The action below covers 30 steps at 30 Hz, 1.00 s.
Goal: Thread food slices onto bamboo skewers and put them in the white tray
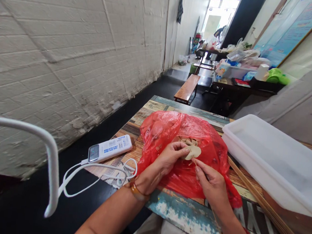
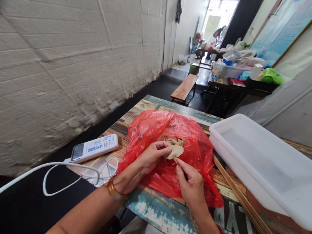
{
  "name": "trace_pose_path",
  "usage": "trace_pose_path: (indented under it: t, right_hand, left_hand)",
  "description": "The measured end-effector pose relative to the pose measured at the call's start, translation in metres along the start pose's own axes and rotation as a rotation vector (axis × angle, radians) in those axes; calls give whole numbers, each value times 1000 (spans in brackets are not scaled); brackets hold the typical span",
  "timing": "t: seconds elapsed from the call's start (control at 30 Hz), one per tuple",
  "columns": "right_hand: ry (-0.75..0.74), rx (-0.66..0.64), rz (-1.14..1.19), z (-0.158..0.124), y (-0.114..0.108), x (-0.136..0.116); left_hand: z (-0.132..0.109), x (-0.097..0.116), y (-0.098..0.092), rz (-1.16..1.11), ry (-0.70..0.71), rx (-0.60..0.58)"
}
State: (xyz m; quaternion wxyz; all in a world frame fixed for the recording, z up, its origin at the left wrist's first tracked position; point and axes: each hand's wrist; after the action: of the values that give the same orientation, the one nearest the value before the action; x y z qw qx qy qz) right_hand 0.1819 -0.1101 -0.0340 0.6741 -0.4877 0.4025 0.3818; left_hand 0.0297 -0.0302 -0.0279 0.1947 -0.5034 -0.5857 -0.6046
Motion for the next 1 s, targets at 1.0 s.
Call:
trace_pose_path:
  t: [1.0]
  right_hand:
    - [36,-20,55,3,5,0]
  left_hand:
    - [-3,8,6,336,138,13]
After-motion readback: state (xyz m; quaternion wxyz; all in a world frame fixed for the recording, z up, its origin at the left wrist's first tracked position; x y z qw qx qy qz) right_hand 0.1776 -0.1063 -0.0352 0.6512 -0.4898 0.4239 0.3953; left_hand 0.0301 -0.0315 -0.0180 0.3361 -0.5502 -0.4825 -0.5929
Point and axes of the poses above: each hand's wrist, its own z-axis towards the middle knuckle, its own y-axis out of the palm, x = y × z, and after that the axes turned 4 degrees about x, right-handed
